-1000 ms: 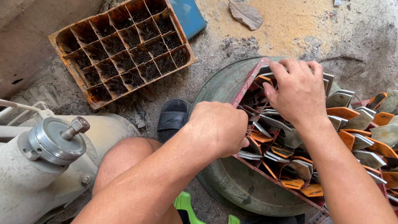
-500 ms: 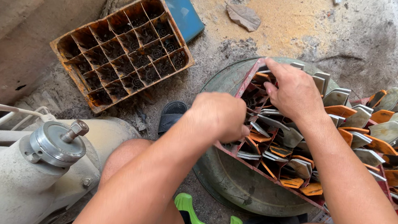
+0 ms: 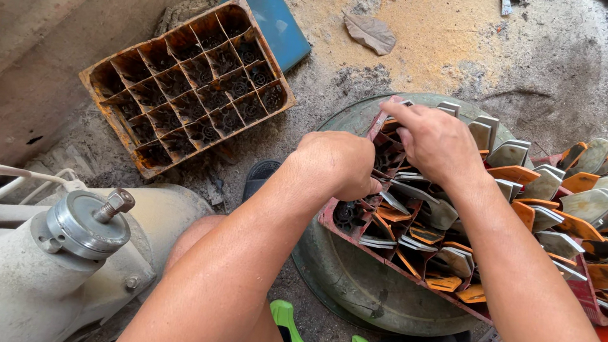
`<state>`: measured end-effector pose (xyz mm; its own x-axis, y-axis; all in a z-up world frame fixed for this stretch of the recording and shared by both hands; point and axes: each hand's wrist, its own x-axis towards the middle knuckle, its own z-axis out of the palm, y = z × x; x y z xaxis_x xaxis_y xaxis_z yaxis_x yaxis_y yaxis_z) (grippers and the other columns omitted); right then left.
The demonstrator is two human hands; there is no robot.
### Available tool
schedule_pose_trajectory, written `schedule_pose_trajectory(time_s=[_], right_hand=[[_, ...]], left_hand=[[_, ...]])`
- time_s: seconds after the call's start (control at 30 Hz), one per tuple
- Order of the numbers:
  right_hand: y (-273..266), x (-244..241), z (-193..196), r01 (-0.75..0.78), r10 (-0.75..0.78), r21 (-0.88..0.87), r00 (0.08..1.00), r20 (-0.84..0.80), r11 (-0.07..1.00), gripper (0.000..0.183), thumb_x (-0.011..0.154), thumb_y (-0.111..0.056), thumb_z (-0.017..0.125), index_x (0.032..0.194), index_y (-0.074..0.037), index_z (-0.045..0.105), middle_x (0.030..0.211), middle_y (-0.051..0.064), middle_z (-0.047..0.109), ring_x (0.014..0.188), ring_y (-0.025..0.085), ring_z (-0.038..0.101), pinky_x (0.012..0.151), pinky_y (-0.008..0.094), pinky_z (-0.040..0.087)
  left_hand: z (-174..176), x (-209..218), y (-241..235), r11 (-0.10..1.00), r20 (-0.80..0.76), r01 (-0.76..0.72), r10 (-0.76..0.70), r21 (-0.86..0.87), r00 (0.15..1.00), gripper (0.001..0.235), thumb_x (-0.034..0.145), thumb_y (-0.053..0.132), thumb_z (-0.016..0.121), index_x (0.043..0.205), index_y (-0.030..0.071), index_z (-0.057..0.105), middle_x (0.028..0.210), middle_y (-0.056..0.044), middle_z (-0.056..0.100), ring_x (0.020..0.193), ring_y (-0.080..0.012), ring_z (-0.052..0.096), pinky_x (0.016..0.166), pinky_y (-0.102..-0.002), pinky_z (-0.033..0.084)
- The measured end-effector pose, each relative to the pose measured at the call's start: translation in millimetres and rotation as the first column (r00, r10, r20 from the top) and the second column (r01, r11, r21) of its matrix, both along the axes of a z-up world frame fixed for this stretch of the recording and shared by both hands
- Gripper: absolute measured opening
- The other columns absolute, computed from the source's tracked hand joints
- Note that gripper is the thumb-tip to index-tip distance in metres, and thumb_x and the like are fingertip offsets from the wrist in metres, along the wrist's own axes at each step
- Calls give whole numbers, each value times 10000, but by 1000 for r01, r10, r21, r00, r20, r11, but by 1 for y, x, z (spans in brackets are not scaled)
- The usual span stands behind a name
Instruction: The person picks up orange and grey curved parts from a crate, aligns them together, and places the assembled units into a white basket. The person repeats this process multiple times, handling the parts one at a time.
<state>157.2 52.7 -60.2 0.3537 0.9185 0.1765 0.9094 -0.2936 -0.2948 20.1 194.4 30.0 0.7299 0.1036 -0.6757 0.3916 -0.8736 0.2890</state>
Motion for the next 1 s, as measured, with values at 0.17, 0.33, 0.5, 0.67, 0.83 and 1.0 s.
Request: schedule_pose_trajectory(time_s=[0.17,0.33,0.5,0.67,0.83,1.0], right_hand=[[7,2,16,55,-55,-35,998,19,998,370,843,-11,636,1157,-176,743,984,115,718,931,354,687,778,482,557],[5,6,41,-21,22,-10,993,114,1000,356,789,-22,657,1104,-167,734,962,86,725,943,324,688,812,471,558],[10,-15,31,-83,75,42,983,166,996,380,743,4,669,1107,-105,686,1001,105,693,941,347,675,815,477,544],[21,-33,10,-20,55,110,941,-333,994,245,885,22,638,1122,-38,618,1091,177,648,971,396,664,805,488,542],[19,-8,8,-52,98,151,942,-320,987,288,901,6,621,1188,-23,611,1267,209,616,1048,397,661,884,486,538],[14,-7,10,-40,72,219,987,-142,975,241,905,25,615,1134,-40,646,1075,164,685,1052,365,653,918,462,525]], left_hand=[[5,-1,2,1000,5,-10,10,9,1000,489,912,516,700,1167,101,748,1180,-115,746,1143,-315,691,960,-463,553],[8,-4,13,996,64,-70,66,49,996,514,894,516,727,1165,79,730,1174,-145,731,1127,-319,689,946,-455,555],[6,-6,21,981,318,-186,157,64,935,425,910,396,719,1213,102,668,1144,-161,733,1122,-333,680,939,-477,545],[2,-8,22,981,195,-163,140,108,971,355,933,297,711,1198,65,675,1190,-164,717,1166,-312,670,982,-457,537],[5,-14,28,970,200,-210,183,120,962,335,923,209,691,1229,76,662,1203,-178,705,1165,-323,666,993,-454,531],[9,-14,30,973,193,-208,187,97,963,297,935,227,682,1183,66,687,1172,-178,721,1137,-323,676,973,-451,542]])
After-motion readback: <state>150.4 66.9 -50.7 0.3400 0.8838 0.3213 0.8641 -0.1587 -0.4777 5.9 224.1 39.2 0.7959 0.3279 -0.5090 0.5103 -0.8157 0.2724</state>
